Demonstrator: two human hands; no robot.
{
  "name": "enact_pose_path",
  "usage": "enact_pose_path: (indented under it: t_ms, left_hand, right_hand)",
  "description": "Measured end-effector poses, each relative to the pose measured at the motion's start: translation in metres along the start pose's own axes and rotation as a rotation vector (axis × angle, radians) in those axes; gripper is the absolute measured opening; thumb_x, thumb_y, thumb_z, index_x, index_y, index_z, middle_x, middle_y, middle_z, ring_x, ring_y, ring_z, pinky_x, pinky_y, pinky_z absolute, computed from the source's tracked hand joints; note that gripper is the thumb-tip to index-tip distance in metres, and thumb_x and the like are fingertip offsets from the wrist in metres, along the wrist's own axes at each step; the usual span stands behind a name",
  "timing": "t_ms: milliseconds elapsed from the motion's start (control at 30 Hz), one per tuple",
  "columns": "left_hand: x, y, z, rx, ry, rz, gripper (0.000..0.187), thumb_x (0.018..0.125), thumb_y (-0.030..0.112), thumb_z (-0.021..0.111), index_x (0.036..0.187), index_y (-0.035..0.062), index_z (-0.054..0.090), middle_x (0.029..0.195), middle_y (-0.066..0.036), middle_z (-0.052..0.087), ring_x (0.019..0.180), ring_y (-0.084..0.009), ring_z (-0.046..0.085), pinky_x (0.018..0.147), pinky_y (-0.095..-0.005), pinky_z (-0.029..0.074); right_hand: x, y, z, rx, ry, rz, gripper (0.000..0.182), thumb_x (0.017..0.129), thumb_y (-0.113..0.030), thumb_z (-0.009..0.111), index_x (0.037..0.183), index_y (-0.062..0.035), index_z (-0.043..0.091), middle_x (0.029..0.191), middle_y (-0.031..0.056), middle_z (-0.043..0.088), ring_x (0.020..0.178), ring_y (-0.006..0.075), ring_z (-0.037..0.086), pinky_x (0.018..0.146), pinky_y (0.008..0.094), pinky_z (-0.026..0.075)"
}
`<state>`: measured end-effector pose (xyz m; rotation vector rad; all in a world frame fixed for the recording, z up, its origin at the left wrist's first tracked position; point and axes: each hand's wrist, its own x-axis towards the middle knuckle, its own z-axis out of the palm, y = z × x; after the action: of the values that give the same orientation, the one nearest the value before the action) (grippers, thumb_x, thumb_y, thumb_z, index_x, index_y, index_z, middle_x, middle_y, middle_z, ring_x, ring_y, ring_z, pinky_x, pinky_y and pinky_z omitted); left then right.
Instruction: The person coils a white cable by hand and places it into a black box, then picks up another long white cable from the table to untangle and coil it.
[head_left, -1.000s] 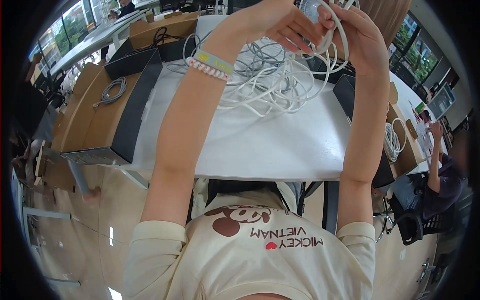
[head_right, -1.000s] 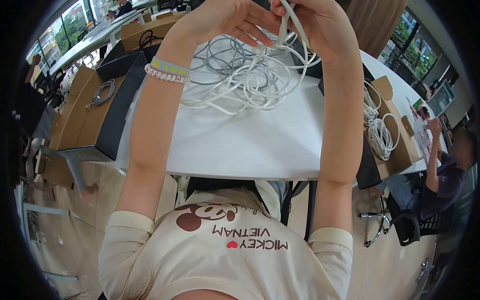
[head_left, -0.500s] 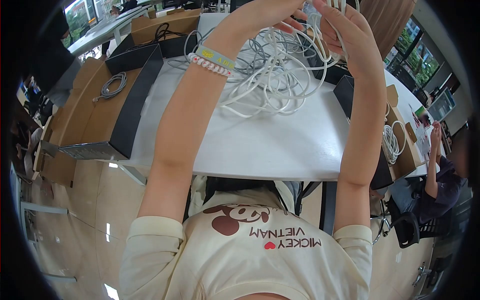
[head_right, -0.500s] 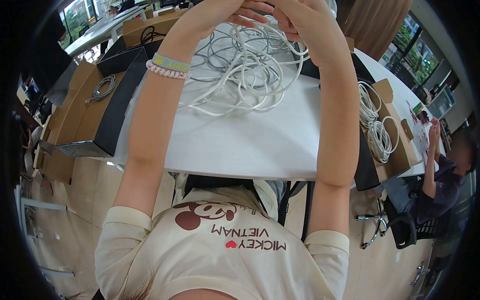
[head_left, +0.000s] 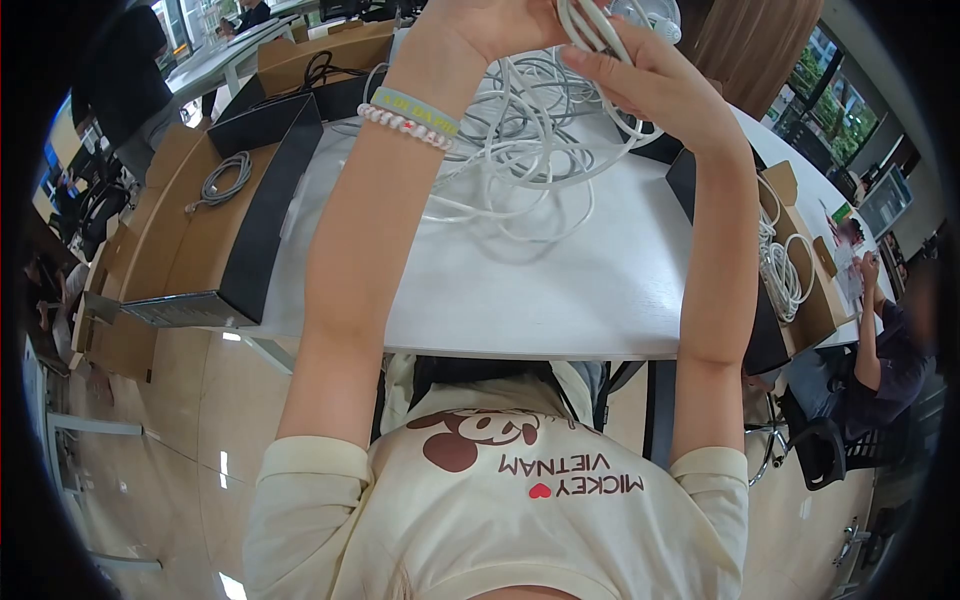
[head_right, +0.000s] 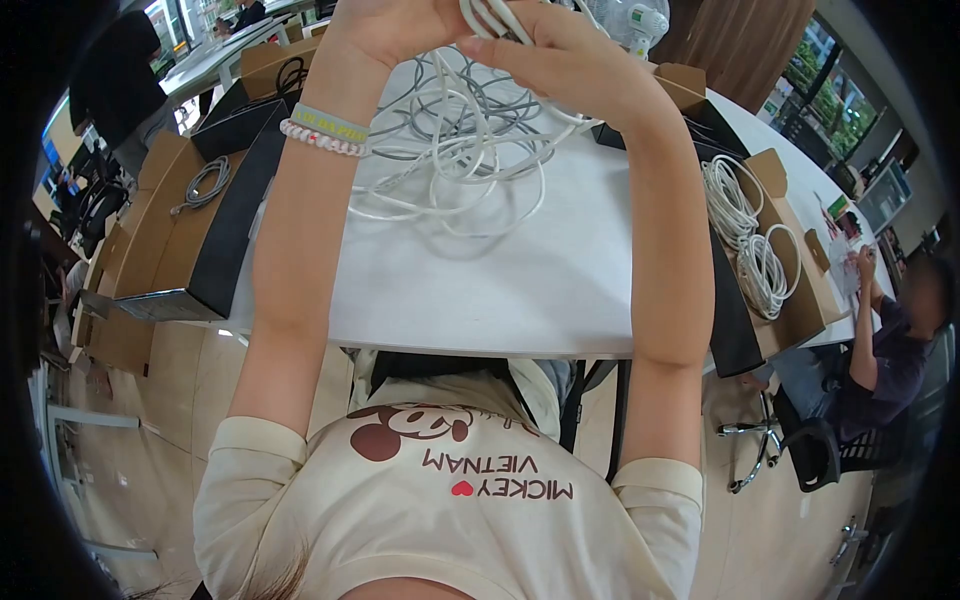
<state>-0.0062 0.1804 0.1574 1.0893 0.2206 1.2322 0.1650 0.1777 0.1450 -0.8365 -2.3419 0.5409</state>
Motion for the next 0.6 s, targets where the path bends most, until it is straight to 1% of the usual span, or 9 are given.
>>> enact_pose_path:
  t_ms: [100, 167, 200, 233, 300, 400, 467, 500, 600]
  left_hand:
    - [0.004, -0.001, -0.001, -0.363, 0.240, -0.072, 0.056, 0.094, 0.049, 0.034, 0.092, -0.0038, 0.052, 0.069, -0.003, 0.054, 0.066, -0.0161, 0.058, 0.068, -0.0336, 0.051]
    - [0.018, -0.004, -0.031, -0.530, -0.287, -0.152, 0.033, 0.096, 0.033, 0.041, 0.083, 0.0030, 0.046, 0.061, 0.002, 0.043, 0.050, -0.0094, 0.044, 0.056, -0.0254, 0.045]
    - [0.020, -0.004, -0.036, -0.531, -0.286, -0.149, 0.033, 0.096, 0.033, 0.041, 0.083, 0.0030, 0.046, 0.061, 0.002, 0.043, 0.050, -0.0094, 0.044, 0.056, -0.0254, 0.045]
    - [0.023, -0.003, -0.040, -0.504, -0.302, -0.182, 0.028, 0.097, 0.027, 0.041, 0.079, 0.0056, 0.043, 0.059, 0.004, 0.039, 0.048, -0.0078, 0.038, 0.054, -0.0241, 0.042]
    - [0.023, -0.002, -0.036, -0.477, -0.319, -0.218, 0.026, 0.097, 0.022, 0.040, 0.075, 0.0082, 0.039, 0.058, 0.005, 0.035, 0.045, -0.0061, 0.032, 0.051, -0.0227, 0.038]
    - [0.014, -0.004, -0.016, -0.313, -0.177, -0.027, 0.023, 0.097, 0.019, 0.039, 0.076, 0.0083, 0.039, 0.058, 0.006, 0.033, 0.046, -0.0058, 0.033, 0.049, -0.0230, 0.038]
    - [0.005, -0.008, 0.004, 0.018, 0.149, 0.261, 0.022, 0.097, 0.017, 0.038, 0.077, 0.0091, 0.038, 0.060, 0.006, 0.033, 0.049, -0.0056, 0.034, 0.050, -0.0232, 0.038]
    - [0.015, -0.005, -0.012, -0.048, 0.014, 0.278, 0.021, 0.097, 0.018, 0.038, 0.079, 0.0084, 0.038, 0.064, 0.004, 0.034, 0.054, -0.0052, 0.037, 0.054, -0.0234, 0.041]
    - [0.013, -0.016, 0.002, 0.075, 0.027, 0.355, 0.021, 0.097, 0.018, 0.039, 0.080, 0.0073, 0.041, 0.068, 0.001, 0.038, 0.058, -0.0060, 0.039, 0.057, -0.0232, 0.042]
  right_hand:
    - [0.005, 0.014, 0.004, -0.043, -0.081, -0.120, 0.031, 0.088, -0.037, 0.058, 0.087, -0.0062, 0.056, 0.054, -0.0066, 0.034, 0.048, 0.0030, 0.033, 0.043, 0.0203, 0.021]
    - [0.004, 0.008, 0.005, -0.123, -0.087, -0.114, 0.028, 0.086, -0.032, 0.060, 0.086, -0.0047, 0.057, 0.059, -0.0031, 0.046, 0.052, 0.0063, 0.043, 0.048, 0.0236, 0.031]
    - [0.002, 0.005, 0.006, -0.203, -0.088, -0.106, 0.025, 0.084, -0.028, 0.062, 0.085, -0.0032, 0.057, 0.065, 0.0004, 0.057, 0.057, 0.0097, 0.053, 0.053, 0.0268, 0.040]
    - [0.000, 0.003, 0.006, -0.205, -0.089, -0.107, 0.025, 0.084, -0.028, 0.062, 0.085, -0.0032, 0.057, 0.065, 0.0004, 0.057, 0.057, 0.0097, 0.053, 0.053, 0.0268, 0.040]
    - [-0.003, 0.001, 0.008, -0.133, -0.128, -0.101, 0.026, 0.089, -0.033, 0.059, 0.084, -0.0074, 0.057, 0.055, -0.0069, 0.040, 0.050, 0.0036, 0.037, 0.046, 0.0215, 0.028]
    - [0.004, 0.010, 0.012, -0.076, -0.032, -0.157, 0.025, 0.088, -0.030, 0.060, 0.090, -0.0059, 0.060, 0.060, -0.0040, 0.050, 0.055, 0.0042, 0.045, 0.050, 0.0226, 0.032]
    - [0.012, 0.020, 0.020, 0.000, 0.064, -0.211, 0.026, 0.087, -0.030, 0.060, 0.092, -0.0044, 0.061, 0.063, -0.0021, 0.053, 0.058, 0.0049, 0.047, 0.051, 0.0227, 0.033]
    - [0.015, 0.023, 0.022, 0.076, 0.158, -0.265, 0.027, 0.086, -0.029, 0.061, 0.093, -0.0029, 0.062, 0.066, -0.0002, 0.057, 0.061, 0.0056, 0.050, 0.053, 0.0228, 0.035]
    - [0.019, 0.024, 0.025, 0.235, 0.226, -0.214, 0.024, 0.084, -0.024, 0.060, 0.089, -0.0009, 0.063, 0.060, -0.0025, 0.050, 0.055, 0.0049, 0.044, 0.049, 0.0226, 0.031]
